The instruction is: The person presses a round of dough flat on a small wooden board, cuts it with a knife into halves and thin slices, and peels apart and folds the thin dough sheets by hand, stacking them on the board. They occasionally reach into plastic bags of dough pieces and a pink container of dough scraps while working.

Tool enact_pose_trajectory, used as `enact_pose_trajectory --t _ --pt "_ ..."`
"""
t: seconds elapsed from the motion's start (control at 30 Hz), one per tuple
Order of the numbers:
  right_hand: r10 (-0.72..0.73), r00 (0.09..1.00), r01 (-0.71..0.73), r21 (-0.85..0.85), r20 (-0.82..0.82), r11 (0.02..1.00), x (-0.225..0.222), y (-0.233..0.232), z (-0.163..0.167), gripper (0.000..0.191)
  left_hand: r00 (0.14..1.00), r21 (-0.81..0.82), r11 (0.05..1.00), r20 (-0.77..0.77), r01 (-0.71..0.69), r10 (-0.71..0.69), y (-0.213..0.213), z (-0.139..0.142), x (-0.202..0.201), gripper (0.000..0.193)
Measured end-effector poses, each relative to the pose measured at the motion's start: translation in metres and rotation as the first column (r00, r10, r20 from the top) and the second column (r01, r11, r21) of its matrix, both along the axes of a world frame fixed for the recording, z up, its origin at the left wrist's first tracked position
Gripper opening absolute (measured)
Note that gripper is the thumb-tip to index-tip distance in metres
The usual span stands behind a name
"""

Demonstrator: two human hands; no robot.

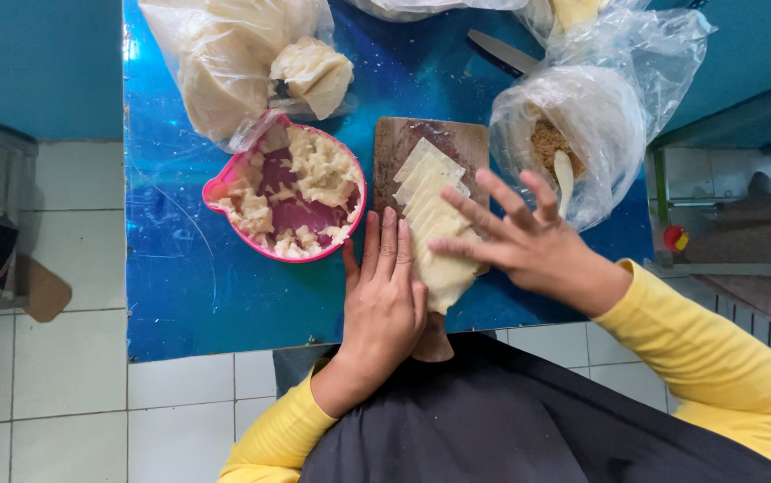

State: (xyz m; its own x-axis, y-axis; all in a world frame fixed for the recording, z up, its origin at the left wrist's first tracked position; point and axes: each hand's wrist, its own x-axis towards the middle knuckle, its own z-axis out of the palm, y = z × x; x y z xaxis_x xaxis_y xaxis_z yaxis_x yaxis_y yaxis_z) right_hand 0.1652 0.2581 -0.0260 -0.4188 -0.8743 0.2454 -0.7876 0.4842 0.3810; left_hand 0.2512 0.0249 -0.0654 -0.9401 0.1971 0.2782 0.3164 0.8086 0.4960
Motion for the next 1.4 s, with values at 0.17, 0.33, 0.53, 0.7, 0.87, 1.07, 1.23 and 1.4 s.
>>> enact_pose_trajectory --t 0.17,0.33,0.53,0.7,0.87,1.07,1.23,1.4 --pt "-0.169 0.966 0.183 0.055 -0.195 0.982 -0.034 -0.002 0.004 0.063 1.000 -0.004 1.000 -0.014 -0.009 0.009 0.000 0.000 -0.002 0.069" --pt "-0.093 0.993 0.096 0.042 -0.076 0.994 -0.030 0.004 0.011 0.064 1.000 -0.010 1.000 -0.014 -0.016 0.016 0.000 -0.001 -0.003 0.069" --pt "0.203 0.979 -0.199 0.095 -0.029 0.975 -0.014 -0.005 0.008 0.075 1.000 -0.011 1.000 -0.008 -0.009 0.009 0.000 -0.001 -0.001 0.069" --pt "0.144 0.961 -0.108 0.161 -0.235 0.981 -0.052 -0.016 0.003 0.089 1.000 0.000 1.000 0.001 -0.013 0.013 -0.001 -0.001 -0.002 0.069" --pt "0.012 0.939 0.051 0.173 -0.345 0.984 -0.078 -0.025 0.003 0.066 0.999 -0.015 0.999 -0.008 -0.032 0.031 0.001 -0.003 -0.003 0.069" --pt "-0.096 0.884 0.198 0.181 -0.457 0.963 -0.069 -0.030 0.007 0.065 0.999 -0.015 0.999 -0.017 -0.031 0.030 0.001 -0.003 -0.003 0.069" --pt "-0.073 0.745 0.353 0.299 -0.663 0.886 -0.043 -0.035 0.004 0.067 1.000 -0.008 1.000 -0.012 -0.022 0.022 0.001 -0.003 -0.003 0.069" --pt "-0.170 0.822 0.390 0.320 -0.543 0.864 -0.038 -0.026 0.010 0.056 0.999 -0.018 0.999 -0.007 -0.033 0.033 0.002 -0.002 -0.003 0.069"
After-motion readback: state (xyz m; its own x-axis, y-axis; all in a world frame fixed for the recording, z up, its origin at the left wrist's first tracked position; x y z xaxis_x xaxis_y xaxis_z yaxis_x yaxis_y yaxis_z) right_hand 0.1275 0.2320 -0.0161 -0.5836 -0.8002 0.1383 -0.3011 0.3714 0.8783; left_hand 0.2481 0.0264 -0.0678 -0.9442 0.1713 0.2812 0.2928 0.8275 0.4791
